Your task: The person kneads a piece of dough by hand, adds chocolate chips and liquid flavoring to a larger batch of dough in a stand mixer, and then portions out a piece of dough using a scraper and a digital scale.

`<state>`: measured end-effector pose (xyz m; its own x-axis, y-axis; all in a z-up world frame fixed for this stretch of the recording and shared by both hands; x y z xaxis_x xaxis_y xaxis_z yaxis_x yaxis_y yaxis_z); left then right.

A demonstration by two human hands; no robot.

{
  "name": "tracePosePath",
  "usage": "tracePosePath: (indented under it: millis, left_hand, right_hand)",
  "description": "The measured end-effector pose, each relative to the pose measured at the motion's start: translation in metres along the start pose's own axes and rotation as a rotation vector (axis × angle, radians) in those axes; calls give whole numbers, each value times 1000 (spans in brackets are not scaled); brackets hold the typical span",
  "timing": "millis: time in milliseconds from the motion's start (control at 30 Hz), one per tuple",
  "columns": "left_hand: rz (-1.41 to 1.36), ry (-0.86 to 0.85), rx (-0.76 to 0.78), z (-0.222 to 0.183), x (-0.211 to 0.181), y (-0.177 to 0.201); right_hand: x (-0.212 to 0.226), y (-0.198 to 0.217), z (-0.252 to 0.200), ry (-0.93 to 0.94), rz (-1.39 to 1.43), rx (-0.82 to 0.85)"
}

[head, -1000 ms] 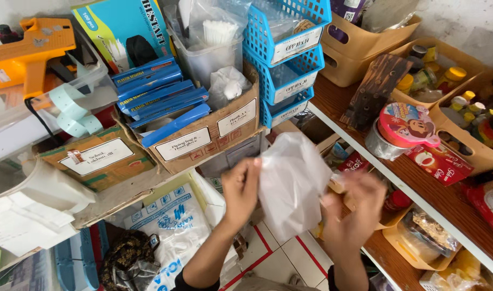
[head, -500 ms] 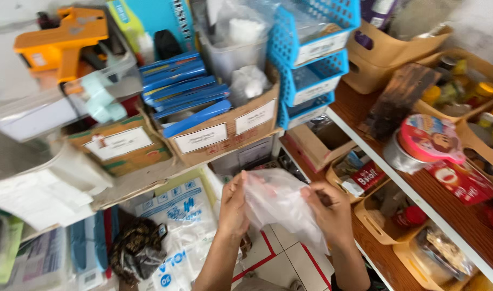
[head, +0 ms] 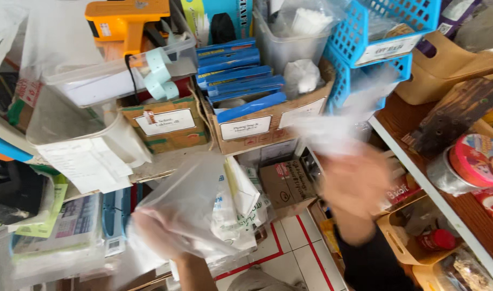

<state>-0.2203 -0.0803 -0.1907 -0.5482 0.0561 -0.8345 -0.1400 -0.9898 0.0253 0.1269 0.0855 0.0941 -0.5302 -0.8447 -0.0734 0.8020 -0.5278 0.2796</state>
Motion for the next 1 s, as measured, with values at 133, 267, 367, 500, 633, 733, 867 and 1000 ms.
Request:
tracePosePath:
  millis: [133, 267, 367, 500, 633, 733, 867, 1000]
  left_hand:
    - [-584, 420, -13, -18, 38, -23]
    - [-788, 532, 59, -26, 45, -49]
    - [-868, 571, 92, -29, 47, -66]
    - [-902, 550, 221, -30, 32, -87]
    - [-868, 595, 249, -46, 27, -97]
    - [-843, 623, 275, -58, 22, -109]
    - [-731, 582, 314, -53, 10, -126]
    - [-661, 520, 405, -70, -17, -149]
  right_hand:
    - [51, -104, 42, 297, 111, 171]
    - [67, -132, 55, 204, 100, 269]
    - [58, -168, 66, 86, 10, 574]
    - [21, -222, 41, -199, -67, 1222]
    - [9, -205, 47, -166, 23, 681]
    - [-1, -169, 22, -130, 74, 183]
    - [-19, -153, -1, -183, 67, -97]
    - [0, -191, 17, -166, 120, 343]
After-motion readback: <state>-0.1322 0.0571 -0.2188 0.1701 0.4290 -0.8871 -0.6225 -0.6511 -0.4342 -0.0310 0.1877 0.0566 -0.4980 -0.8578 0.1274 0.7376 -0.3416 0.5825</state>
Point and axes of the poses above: each hand's wrist, its own z-axis towards the middle knuckle, its own y-axis out of the back of the hand, x = y × z, the point moved 10 cm from there along z, towards the middle knuckle, and after that the axes turned 7 degrees about x, right-handed, at the moved point
